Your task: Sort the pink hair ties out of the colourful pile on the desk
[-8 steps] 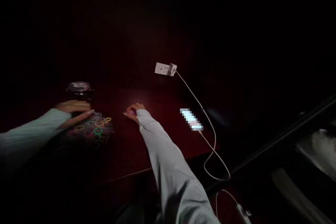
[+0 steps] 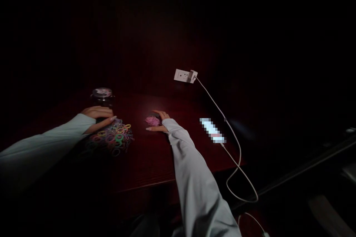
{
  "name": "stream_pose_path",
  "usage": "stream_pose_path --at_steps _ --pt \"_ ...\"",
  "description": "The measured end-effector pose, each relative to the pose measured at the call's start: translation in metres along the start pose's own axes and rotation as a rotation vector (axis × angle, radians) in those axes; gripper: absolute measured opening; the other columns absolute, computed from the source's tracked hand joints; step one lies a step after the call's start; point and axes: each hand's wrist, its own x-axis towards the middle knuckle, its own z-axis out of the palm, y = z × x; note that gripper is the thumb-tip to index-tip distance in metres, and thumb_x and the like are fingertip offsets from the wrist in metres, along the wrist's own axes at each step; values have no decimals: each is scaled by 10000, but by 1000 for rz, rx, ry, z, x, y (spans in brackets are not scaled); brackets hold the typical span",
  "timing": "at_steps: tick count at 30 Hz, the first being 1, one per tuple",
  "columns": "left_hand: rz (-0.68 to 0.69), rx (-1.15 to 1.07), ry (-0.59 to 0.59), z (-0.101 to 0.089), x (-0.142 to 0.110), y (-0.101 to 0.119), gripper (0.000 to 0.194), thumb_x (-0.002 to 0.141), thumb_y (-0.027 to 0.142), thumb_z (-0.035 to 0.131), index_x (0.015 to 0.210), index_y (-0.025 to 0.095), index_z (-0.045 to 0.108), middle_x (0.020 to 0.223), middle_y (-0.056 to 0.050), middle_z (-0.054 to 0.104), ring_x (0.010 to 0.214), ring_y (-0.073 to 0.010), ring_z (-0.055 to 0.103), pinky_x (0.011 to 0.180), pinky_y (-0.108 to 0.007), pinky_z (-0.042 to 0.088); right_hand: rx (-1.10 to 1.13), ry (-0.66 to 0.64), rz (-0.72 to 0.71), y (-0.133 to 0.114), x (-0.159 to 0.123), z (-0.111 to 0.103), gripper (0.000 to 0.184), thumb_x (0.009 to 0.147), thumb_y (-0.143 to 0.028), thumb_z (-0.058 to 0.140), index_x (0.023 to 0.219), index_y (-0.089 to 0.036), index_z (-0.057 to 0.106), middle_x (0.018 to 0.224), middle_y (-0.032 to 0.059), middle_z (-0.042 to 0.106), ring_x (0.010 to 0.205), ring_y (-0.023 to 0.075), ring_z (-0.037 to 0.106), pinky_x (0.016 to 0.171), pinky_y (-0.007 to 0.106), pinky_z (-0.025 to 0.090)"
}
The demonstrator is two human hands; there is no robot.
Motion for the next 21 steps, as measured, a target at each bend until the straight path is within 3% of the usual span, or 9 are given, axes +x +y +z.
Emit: stream_pose_path --at_steps 4,7,11,16,21 --pt "31 -7 20 -2 2 -1 497 1115 372 355 716 203 597 758 -11 648 775 -163 632 821 -280 466 -3 -20 -36 5 -3 3 1106 695 -542 990 1643 -248 502 1613 176 565 1502 363 553 1290 543 410" --pt "43 -64 17 -4 2 -1 506 1123 402 385 718 206 617 740 -13 645 762 -171 638 815 -290 480 -15 25 -14 -1 -1 14 985 751 -565 944 1597 -256 545 1556 171 614 1454 360 599 1264 566 446" --pt "44 -67 23 -3 3 -3 510 1136 413 385 745 208 640 769 -19 678 798 -176 662 835 -296 484 -11 93 -13 -15 7 29 830 813 -585 892 1525 -267 607 1468 141 669 1388 325 647 1220 512 503" --pt "40 -38 25 -1 1 -3 530 1136 411 362 732 208 639 766 -19 679 780 -174 650 819 -297 480 -7 127 -19 -30 19 31 588 879 -463 870 1398 -251 692 1388 112 709 1334 273 677 1178 432 516" --pt "32 -60 14 -4 1 -2 519 1130 417 388 747 208 668 781 -23 691 774 -177 658 809 -301 489 9 122 28 -39 23 25 595 840 -477 907 1336 -193 737 1344 145 721 1301 295 691 1151 427 526"
